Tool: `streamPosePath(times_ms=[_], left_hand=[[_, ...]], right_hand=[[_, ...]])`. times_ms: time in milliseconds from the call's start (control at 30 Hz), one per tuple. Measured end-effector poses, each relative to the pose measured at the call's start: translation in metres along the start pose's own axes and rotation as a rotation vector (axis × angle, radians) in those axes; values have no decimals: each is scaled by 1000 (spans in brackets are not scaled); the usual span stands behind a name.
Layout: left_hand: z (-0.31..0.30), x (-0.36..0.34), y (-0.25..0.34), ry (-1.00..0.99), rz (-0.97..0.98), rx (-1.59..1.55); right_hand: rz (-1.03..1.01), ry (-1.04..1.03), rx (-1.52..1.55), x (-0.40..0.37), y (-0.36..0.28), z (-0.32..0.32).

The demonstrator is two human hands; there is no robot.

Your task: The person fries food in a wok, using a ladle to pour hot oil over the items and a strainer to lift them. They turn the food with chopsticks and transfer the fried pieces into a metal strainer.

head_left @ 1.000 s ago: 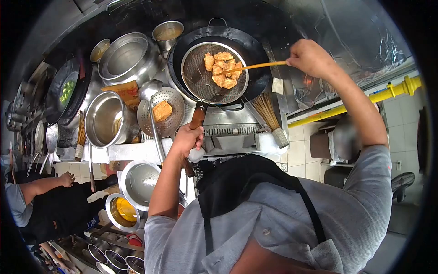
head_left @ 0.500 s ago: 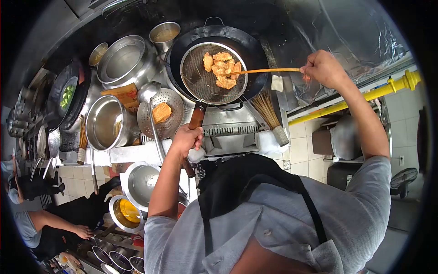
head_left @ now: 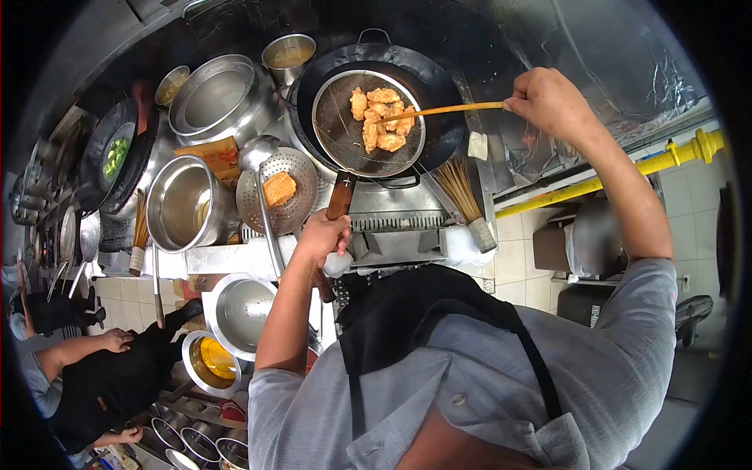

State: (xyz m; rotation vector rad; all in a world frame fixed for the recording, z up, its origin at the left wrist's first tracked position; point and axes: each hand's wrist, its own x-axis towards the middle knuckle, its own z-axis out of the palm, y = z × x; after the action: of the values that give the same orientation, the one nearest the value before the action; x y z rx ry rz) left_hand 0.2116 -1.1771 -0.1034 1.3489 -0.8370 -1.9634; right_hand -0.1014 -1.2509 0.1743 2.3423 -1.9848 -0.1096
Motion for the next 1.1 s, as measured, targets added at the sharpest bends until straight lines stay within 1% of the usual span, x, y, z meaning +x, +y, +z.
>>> streamPosePath(times_ms=[67,133,333,433,567,633,767,867,933,967,1100], left_hand=[[1,-2,2,18,9,5],[1,0,0,14,11,7],[3,-2,1,44,50,8],[2,-1,-1,45,55,0],[2,-1,-3,27,72,26],[3,-1,-1,37,70,33],[4,0,-3,59,69,56],[6,-4,1,63,54,31],[7,-4,2,65,51,29],[7,-4,3,69,49,24],[5,-4,2,57,66,29]], right_hand=[[-13,1,-8,3,-6,2],[-110,38,-88,7,-13,9],[-180,35,-85,17,-26,0],[-169,26,-181,17,-35,0],[-192,6,-197,18,-33,0],[-152,-3,-175,14,-36,2],[-138,-7,-150,11,-46,-1],[-174,41,-168,16,-47,-12],[-148,129,-176,21,-52,-15],[-170,159,-168,26,-49,-7],[-178,144,-171,42,-49,16]])
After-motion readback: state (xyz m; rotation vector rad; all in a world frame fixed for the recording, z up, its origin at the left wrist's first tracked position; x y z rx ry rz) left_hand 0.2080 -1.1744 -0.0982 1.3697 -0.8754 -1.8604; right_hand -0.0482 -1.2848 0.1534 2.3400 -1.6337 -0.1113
